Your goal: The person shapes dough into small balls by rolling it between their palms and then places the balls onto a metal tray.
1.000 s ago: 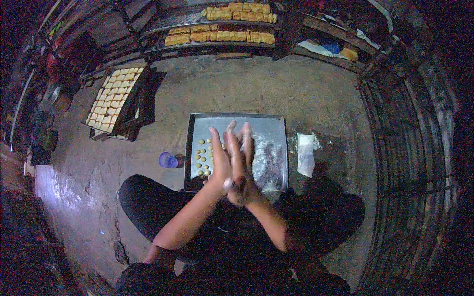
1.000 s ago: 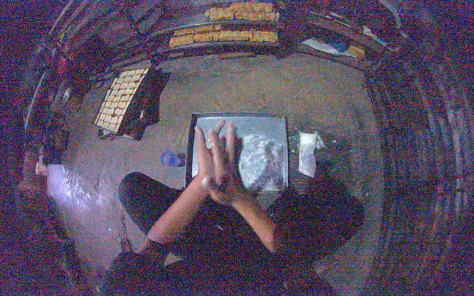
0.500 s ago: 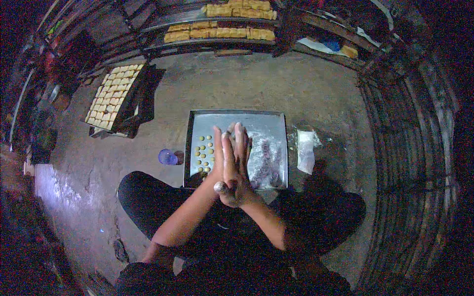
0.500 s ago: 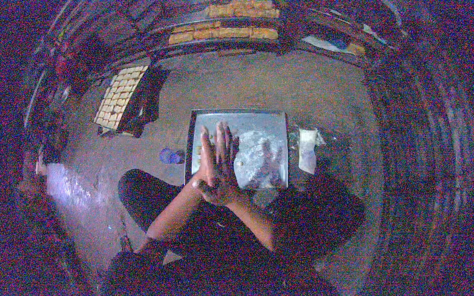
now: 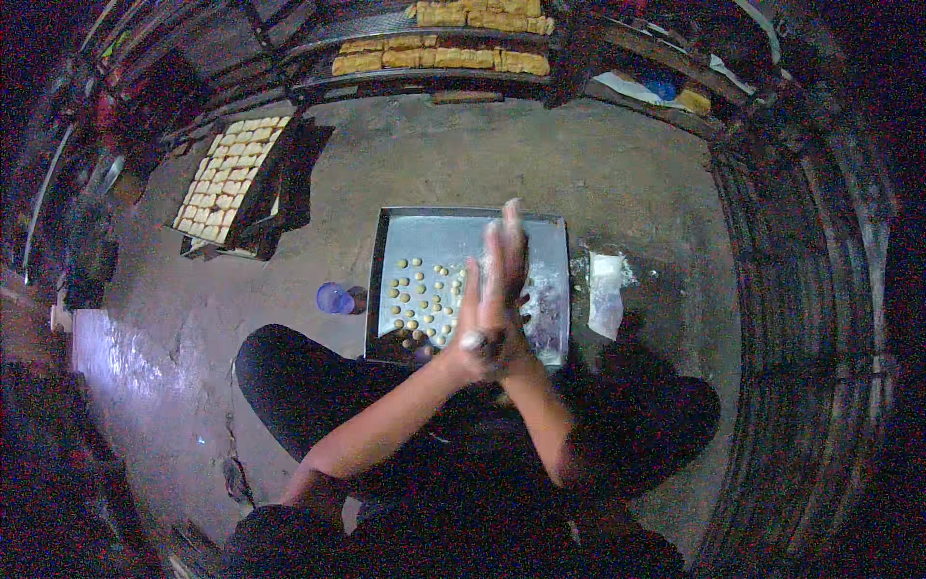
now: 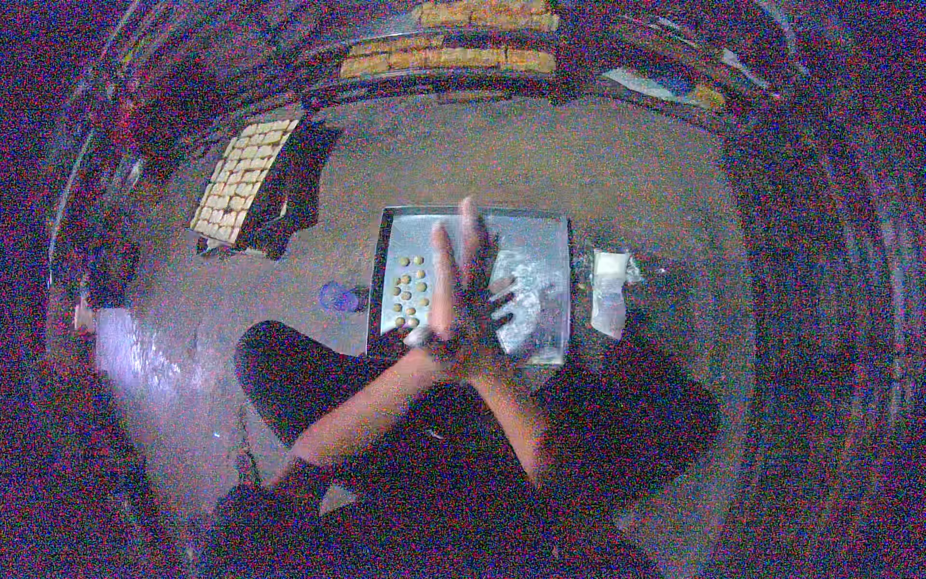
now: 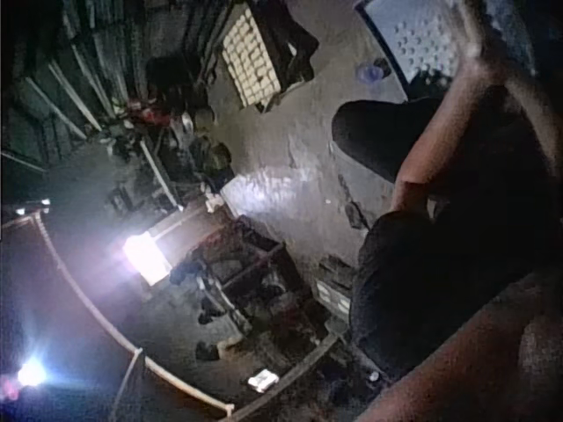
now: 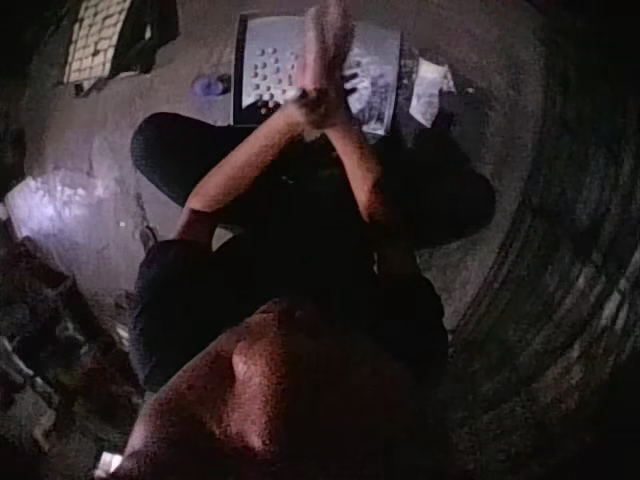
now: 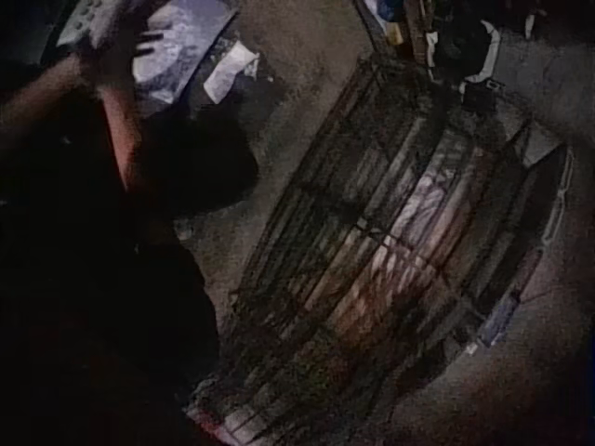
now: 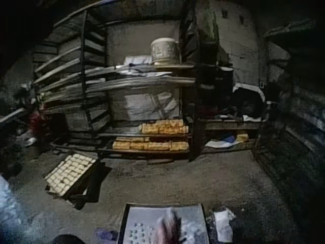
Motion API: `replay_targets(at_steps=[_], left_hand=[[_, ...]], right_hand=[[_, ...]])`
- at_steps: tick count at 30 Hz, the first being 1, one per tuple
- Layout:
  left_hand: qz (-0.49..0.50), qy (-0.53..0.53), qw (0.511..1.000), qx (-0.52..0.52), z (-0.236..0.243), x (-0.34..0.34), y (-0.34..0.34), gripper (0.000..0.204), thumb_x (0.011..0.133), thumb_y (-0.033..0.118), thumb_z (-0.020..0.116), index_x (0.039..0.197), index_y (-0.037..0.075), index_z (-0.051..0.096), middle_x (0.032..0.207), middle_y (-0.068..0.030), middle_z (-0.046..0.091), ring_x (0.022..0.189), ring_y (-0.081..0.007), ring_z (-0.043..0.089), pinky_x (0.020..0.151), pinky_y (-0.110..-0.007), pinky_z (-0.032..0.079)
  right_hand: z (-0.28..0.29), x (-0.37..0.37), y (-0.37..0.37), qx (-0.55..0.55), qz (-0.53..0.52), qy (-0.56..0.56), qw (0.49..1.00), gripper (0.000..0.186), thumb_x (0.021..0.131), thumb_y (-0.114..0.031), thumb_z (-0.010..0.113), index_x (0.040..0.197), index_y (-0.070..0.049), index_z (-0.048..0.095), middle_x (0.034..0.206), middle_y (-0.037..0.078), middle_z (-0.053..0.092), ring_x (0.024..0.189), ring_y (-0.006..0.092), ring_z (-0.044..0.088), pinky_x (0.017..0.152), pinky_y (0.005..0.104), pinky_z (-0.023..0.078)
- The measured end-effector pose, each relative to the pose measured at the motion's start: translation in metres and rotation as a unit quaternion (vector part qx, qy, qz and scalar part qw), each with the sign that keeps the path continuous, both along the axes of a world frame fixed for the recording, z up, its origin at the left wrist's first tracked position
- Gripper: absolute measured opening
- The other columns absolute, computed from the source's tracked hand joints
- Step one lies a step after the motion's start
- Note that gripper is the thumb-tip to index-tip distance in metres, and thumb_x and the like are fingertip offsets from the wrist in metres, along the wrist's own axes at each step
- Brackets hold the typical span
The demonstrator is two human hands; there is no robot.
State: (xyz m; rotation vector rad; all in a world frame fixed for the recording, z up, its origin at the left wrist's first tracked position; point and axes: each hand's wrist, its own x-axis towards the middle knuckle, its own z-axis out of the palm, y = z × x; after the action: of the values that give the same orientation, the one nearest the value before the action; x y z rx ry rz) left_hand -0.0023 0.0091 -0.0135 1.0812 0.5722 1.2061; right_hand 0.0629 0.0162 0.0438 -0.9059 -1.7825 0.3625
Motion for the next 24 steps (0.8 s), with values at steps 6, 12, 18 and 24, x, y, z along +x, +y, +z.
replay_targets(at_steps=[6,12,18,24], left_hand=[[-0.052,-0.172,0.932,-0.314,0.057,0.000,0.002,0.086,0.095,0.077,0.021,0.158,0.018,0.023,0.162,-0.0118,0.028,0.146,-0.0348,0.033,0.119,-0.049,0.027],[0.042,-0.153,0.958,-0.241,0.027,-0.017,0.018,0.081,0.098,0.071,0.028,0.159,0.019,0.018,0.164,-0.0092,0.020,0.150,-0.0296,0.024,0.120,-0.047,0.023],[-0.026,-0.100,0.958,-0.269,0.034,0.019,-0.008,0.081,0.102,0.067,0.019,0.154,0.005,0.030,0.154,-0.0166,0.039,0.142,-0.0299,0.037,0.121,-0.042,0.022],[0.060,-0.212,0.939,-0.264,0.011,-0.006,0.026,0.077,0.102,0.067,0.026,0.152,0.008,0.032,0.148,-0.0183,0.043,0.138,-0.0299,0.042,0.117,-0.044,0.031]], right_hand=[[-0.018,0.036,0.004,-0.119,-0.039,-0.021,0.992,0.107,0.089,-0.081,0.026,0.158,0.000,0.010,0.162,0.032,0.003,0.151,0.0470,0.000,0.118,0.0610,-0.002],[-0.009,-0.004,-0.024,-0.078,0.048,-0.023,0.996,0.106,0.091,-0.080,0.022,0.157,0.001,0.008,0.162,0.032,0.003,0.151,0.0464,0.004,0.120,0.0552,0.000],[-0.008,0.032,0.010,-0.100,-0.060,0.091,0.989,0.104,0.092,-0.078,0.026,0.158,0.000,0.011,0.165,0.023,0.009,0.153,0.0367,0.009,0.122,0.0467,0.005],[-0.024,0.007,-0.020,-0.124,0.030,0.060,0.990,0.092,0.096,-0.067,0.033,0.157,0.000,0.014,0.163,0.029,0.006,0.151,0.0474,0.004,0.120,0.0581,0.003]])
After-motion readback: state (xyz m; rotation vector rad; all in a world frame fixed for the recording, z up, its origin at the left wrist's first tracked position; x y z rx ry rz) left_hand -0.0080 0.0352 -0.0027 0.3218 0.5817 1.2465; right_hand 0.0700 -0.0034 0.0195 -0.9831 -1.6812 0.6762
